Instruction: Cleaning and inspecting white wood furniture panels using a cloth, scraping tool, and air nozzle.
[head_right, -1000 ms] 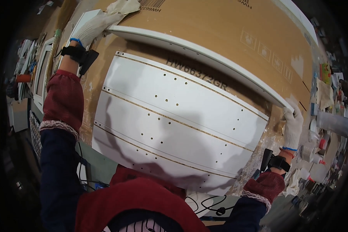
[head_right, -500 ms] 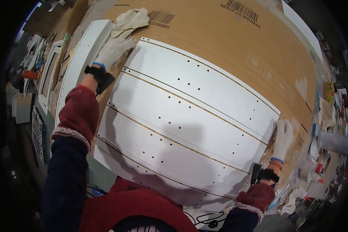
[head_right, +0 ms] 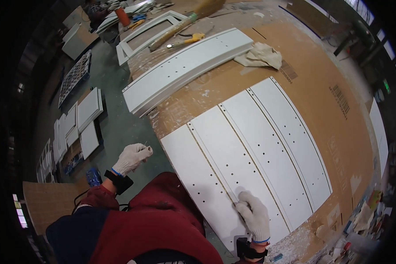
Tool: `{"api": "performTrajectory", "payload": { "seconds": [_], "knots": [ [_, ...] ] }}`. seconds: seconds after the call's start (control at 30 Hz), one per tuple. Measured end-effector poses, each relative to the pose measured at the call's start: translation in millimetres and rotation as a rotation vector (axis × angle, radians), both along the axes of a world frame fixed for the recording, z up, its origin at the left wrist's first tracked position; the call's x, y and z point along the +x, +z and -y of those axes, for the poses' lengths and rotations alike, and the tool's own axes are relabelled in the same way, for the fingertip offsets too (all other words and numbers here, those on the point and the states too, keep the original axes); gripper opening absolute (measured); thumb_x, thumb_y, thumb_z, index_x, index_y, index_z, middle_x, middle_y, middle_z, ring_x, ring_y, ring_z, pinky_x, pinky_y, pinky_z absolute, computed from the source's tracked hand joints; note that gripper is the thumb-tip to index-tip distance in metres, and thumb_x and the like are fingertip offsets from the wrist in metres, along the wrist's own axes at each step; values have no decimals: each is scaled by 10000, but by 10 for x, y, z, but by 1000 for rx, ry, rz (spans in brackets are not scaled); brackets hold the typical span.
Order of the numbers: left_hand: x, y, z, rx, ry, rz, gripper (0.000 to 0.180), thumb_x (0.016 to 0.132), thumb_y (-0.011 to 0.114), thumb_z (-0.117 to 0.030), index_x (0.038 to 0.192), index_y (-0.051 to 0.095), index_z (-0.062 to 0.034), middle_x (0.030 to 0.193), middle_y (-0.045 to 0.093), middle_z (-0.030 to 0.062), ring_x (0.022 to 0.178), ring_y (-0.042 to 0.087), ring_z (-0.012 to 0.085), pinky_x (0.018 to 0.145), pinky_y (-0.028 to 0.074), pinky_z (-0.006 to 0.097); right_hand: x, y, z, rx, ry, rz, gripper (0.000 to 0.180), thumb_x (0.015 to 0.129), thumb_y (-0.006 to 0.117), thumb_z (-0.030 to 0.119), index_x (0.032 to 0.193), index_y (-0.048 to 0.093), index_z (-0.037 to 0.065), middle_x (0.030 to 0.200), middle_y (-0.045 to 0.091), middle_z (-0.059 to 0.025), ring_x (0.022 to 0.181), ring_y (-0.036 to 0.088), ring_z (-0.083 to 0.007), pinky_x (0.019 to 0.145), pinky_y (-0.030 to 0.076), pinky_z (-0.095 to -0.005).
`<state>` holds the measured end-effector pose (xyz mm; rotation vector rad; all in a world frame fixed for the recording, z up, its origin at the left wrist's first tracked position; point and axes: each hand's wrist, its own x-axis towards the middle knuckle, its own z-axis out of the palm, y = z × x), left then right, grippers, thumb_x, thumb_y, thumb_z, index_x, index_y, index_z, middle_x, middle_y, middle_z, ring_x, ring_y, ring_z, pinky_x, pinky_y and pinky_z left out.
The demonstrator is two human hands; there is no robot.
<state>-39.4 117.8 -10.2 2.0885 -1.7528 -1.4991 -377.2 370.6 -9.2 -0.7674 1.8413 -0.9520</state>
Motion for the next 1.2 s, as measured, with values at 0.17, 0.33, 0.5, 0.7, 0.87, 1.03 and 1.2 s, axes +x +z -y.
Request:
{"api": "performTrajectory", "payload": {
  "seconds": [0.17, 0.33, 0.5, 0.7, 0.87, 1.03, 1.2],
  "knots": [
    [736, -51, 30, -104, 121, -72, 419, 846, 653, -474, 809, 638, -58, 647, 594, 8, 447, 487, 91, 401, 400, 276, 414, 205, 781, -13, 309, -122, 184, 887, 587, 136, 1002, 596, -7, 774, 523, 19, 674, 473, -66, 616, 423, -225],
    [1214, -297, 681, -354, 340, -224, 376, 869, 662, -418, 834, 643, -44, 667, 579, 10, 503, 485, 84, 463, 409, 267, 881, 624, 2092, -213, 374, 169, 208, 909, 583, 185, 1011, 590, 4, 809, 532, 1, 693, 532, -82, 620, 462, -231],
    [1227, -699, 2486, -782, 198, -149, 479, 892, 664, -280, 1253, 543, 11, 1092, 664, 108, 975, 621, 199, 863, 481, 317, 1305, 471, 4289, -356, 264, 257, 331, 941, 610, 275, 1073, 564, -25, 865, 582, -68, 698, 592, -141, 591, 512, -282],
    [1202, -1517, 3968, -400, -47, -683, 469, 895, 663, -258, 1241, 535, 32, 1060, 656, 152, 956, 620, 189, 835, 491, 338, 1970, -608, 6522, 22, -305, -114, 755, 763, 667, 370, 1261, 407, -136, 1193, 585, -320, 1110, 595, -432, 959, 482, -429],
    [1362, -884, 3763, -309, -164, -287, 335, 860, 685, -290, 1021, 623, -3, 826, 647, 52, 711, 564, 133, 665, 459, 300, 2368, -794, 7038, -51, -726, 72, 574, 776, 660, 302, 1140, 444, -86, 1074, 622, -299, 978, 643, -410, 843, 506, -468],
    [1195, -1003, 3846, -286, -373, -142, 394, 846, 696, -334, 1035, 612, 2, 831, 638, 76, 736, 555, 148, 688, 456, 315, 2186, -927, 7096, -346, -956, 563, 308, 859, 603, 223, 1071, 492, 29, 824, 626, -160, 693, 643, -316, 582, 518, -447],
    [1613, -618, 3454, -210, -205, -554, 160, 949, 593, -152, 1010, 613, -5, 799, 544, -15, 719, 491, 63, 639, 408, 221, 2887, 8, 6546, -971, -673, 935, 184, 981, 540, 219, 1050, 482, 59, 792, 582, -48, 627, 594, -154, 479, 499, -337]
  ]
}}
